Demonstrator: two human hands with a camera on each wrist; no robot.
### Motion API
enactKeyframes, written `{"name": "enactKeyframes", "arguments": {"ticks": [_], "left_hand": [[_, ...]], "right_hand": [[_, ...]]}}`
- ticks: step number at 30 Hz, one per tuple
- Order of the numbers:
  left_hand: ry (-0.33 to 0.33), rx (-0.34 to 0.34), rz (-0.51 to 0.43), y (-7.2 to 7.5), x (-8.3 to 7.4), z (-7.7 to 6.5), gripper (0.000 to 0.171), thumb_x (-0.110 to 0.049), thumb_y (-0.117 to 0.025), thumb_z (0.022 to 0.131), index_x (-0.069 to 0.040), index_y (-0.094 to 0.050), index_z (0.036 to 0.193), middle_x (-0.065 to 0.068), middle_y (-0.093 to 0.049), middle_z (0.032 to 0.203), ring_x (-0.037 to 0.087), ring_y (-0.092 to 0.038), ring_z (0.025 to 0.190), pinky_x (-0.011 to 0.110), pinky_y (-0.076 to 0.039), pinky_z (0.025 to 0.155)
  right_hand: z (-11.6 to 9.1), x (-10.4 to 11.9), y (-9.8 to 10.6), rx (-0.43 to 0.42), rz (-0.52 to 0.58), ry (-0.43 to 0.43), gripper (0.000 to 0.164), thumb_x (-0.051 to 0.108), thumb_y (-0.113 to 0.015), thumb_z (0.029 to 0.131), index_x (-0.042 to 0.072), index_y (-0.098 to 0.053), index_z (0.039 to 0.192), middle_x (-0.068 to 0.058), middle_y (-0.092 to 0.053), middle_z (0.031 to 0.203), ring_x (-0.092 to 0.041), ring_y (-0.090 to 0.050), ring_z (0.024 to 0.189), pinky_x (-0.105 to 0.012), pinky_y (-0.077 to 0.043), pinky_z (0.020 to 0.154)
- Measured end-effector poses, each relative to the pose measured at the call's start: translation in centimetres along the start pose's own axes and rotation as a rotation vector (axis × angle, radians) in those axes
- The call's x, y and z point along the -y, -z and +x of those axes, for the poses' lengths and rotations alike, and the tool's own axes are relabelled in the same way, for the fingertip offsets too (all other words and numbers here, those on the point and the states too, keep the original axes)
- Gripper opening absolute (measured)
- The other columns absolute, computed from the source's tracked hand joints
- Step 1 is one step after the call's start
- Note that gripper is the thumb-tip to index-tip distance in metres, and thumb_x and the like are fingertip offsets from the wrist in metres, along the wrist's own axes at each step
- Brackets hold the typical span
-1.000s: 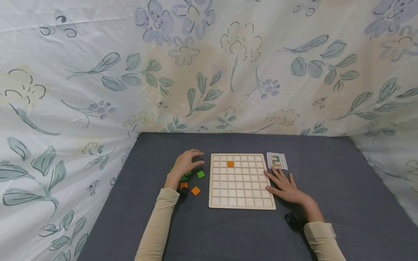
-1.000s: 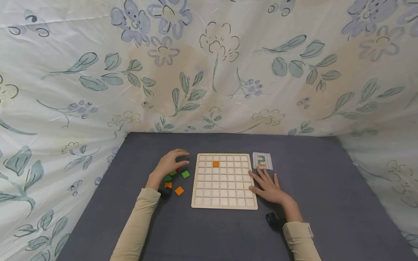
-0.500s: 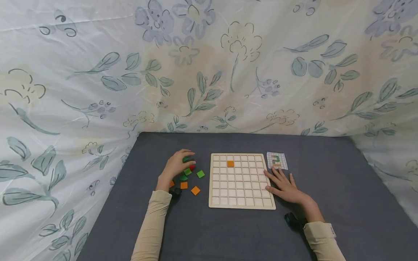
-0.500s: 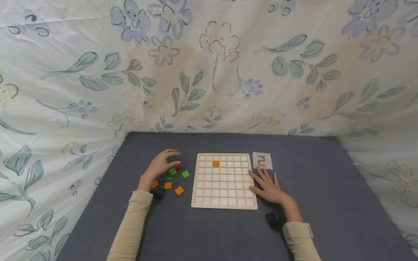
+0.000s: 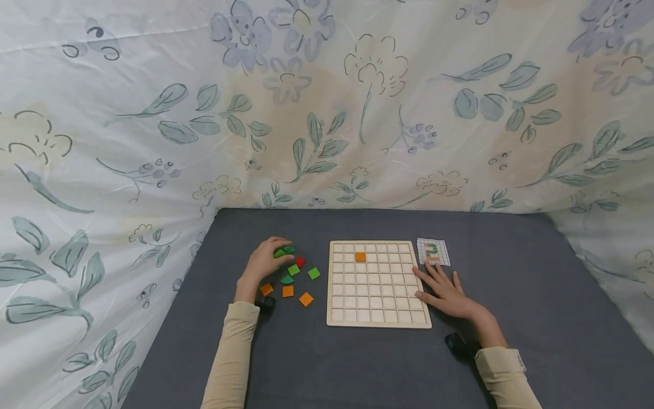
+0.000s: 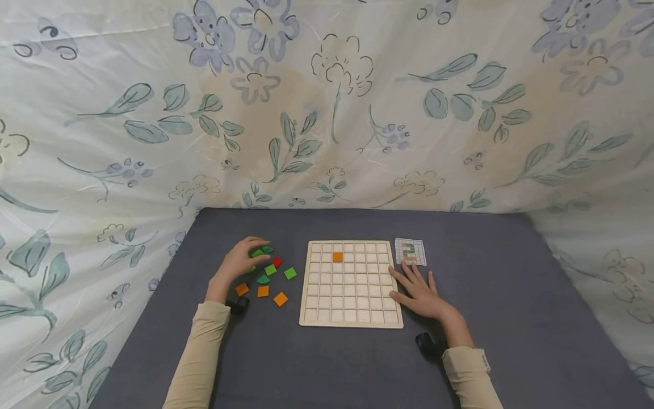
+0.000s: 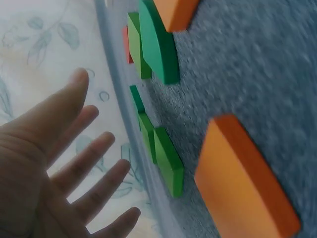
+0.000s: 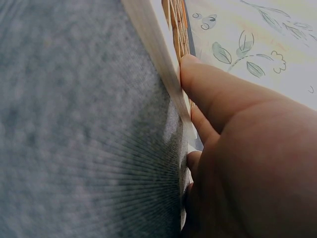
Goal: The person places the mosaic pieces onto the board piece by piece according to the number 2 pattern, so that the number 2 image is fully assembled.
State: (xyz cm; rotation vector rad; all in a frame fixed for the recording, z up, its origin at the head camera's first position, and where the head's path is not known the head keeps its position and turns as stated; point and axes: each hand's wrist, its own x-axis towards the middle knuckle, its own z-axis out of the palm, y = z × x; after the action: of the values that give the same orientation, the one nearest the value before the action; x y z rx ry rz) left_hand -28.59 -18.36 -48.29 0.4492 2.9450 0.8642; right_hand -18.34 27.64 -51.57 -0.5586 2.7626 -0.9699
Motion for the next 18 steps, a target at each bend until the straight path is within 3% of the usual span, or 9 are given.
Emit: {"name": "enactKeyframes", "arguments": {"ticks": [18], "left_hand": [[0.124,0.059,0.033,0.6,2.1,-0.5,0.048,-0.030,-0.067,0.086,-0.013,-0.056,0.129,0.017,-0.046,0.134,0.040,-0.040,0.124,0.062,-0.036,0.096]], "right_hand": [[0.3,-0.8,-0.3,0.021,-0.011,-0.018,0.064,0.033,-0.052,0.094,0.013,-0.023,0.148,-0.024,-0.003,0.153,-0.047,0.005,0.138,-0.068,0.016,0.101]]}}
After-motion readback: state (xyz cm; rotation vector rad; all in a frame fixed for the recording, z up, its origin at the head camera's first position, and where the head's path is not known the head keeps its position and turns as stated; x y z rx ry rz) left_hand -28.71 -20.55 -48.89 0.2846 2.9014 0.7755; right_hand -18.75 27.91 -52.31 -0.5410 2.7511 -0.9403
